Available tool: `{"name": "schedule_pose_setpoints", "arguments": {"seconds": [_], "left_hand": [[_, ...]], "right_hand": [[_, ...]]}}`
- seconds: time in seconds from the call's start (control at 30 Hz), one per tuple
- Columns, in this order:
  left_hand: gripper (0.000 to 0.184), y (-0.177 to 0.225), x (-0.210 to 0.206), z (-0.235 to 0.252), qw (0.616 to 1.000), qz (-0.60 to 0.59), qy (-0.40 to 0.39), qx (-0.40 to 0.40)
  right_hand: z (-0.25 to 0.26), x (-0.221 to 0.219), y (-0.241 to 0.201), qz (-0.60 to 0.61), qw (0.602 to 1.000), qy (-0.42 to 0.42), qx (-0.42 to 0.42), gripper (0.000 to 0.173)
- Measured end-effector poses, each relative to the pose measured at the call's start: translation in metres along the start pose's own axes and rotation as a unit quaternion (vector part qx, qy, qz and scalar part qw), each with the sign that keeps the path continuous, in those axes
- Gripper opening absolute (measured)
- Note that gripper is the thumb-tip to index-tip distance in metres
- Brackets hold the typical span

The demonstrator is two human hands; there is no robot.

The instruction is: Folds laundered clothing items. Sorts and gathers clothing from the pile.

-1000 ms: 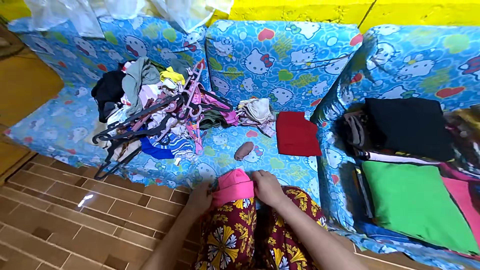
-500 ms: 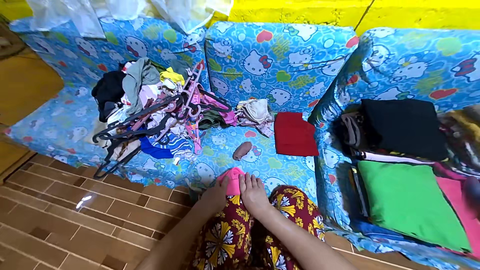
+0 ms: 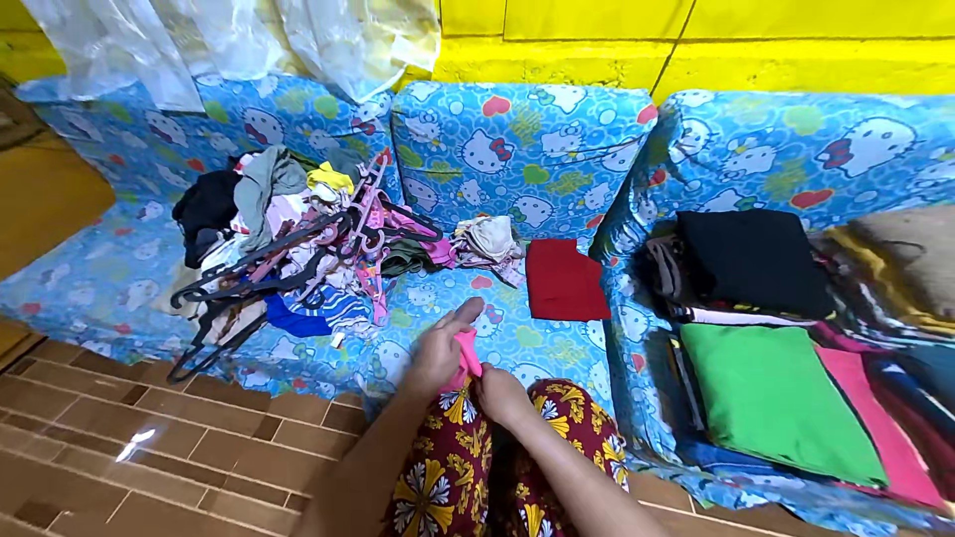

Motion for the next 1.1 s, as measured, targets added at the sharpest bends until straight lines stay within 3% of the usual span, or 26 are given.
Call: {"name": "schedule_pose_setpoints", "arguments": {"seconds": [0.07, 0.1, 0.17, 0.27, 0.33, 0.4, 0.47, 0.6, 0.67, 0.73, 0.8, 0.87, 0.93, 1.0, 1.1], "left_hand": [[0.036, 0.002, 0.002, -0.002, 0.978, -0.148, 0.132, -0.06], [0.034, -0.001, -0.001, -0.004, 0.954, -0.216, 0.191, -0.079], [0.032, -0.007, -0.014, -0.009, 0.907, -0.313, 0.267, -0.084], [0.032, -0.006, -0.034, -0.015, 0.887, -0.325, 0.304, -0.121], [0.029, -0.004, -0.044, -0.019, 0.898, -0.255, 0.319, -0.164], [0.026, -0.009, -0.054, -0.02, 0.911, -0.177, 0.328, -0.174], [0.023, -0.015, -0.063, -0.019, 0.926, -0.102, 0.323, -0.166], [0.02, -0.014, -0.084, -0.016, 0.947, 0.012, 0.254, -0.198], [0.021, -0.01, -0.095, -0.014, 0.958, 0.041, 0.19, -0.209], [0.025, -0.011, -0.105, -0.009, 0.974, 0.005, 0.109, -0.199], [0.018, -0.019, -0.108, -0.004, 0.973, -0.146, 0.069, -0.165], [0.013, -0.035, -0.11, 0.006, 0.929, -0.348, 0.062, -0.111], [0.03, -0.05, -0.113, 0.018, 0.871, -0.487, 0.055, -0.038], [0.042, -0.049, -0.113, 0.023, 0.825, -0.565, 0.011, -0.019], [0.045, -0.045, -0.117, 0.022, 0.796, -0.603, -0.047, -0.011]], "right_hand": [[0.003, 0.015, 0.009, 0.153, 0.985, 0.075, 0.022, 0.033], [0.003, 0.022, 0.016, 0.261, 0.957, 0.121, 0.029, 0.031], [0.005, 0.024, 0.03, 0.504, 0.848, 0.166, 0.016, 0.029], [0.001, 0.018, 0.032, 0.769, 0.623, 0.143, -0.016, 0.026], [0.001, 0.017, 0.036, 0.83, 0.533, 0.161, -0.023, 0.024], [0.005, 0.019, 0.041, 0.853, 0.491, 0.18, 0.0, 0.025], [0.008, 0.023, 0.045, 0.831, 0.515, 0.2, 0.064, 0.03], [0.007, 0.028, 0.061, 0.643, 0.685, 0.327, 0.105, 0.081], [0.001, 0.032, 0.07, 0.503, 0.751, 0.414, 0.106, 0.08], [-0.007, 0.037, 0.071, 0.408, 0.763, 0.48, 0.143, 0.069], [-0.01, 0.039, 0.075, 0.403, 0.748, 0.493, 0.186, 0.064], [-0.01, 0.041, 0.082, 0.462, 0.715, 0.477, 0.219, 0.059], [-0.009, 0.041, 0.087, 0.498, 0.699, 0.459, 0.23, 0.049], [-0.008, 0.041, 0.085, 0.501, 0.712, 0.431, 0.238, 0.039], [-0.004, 0.04, 0.078, 0.486, 0.744, 0.379, 0.259, 0.029]]}}
Point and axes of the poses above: each hand's wrist, its own z-axis towards the middle knuckle, its own x-axis out of the back of the hand, y = z × x, the point moved 9 cm from there along z, towards the middle knuckle, and after that the axes turned 5 degrees about -z, right-handed, at the moved point
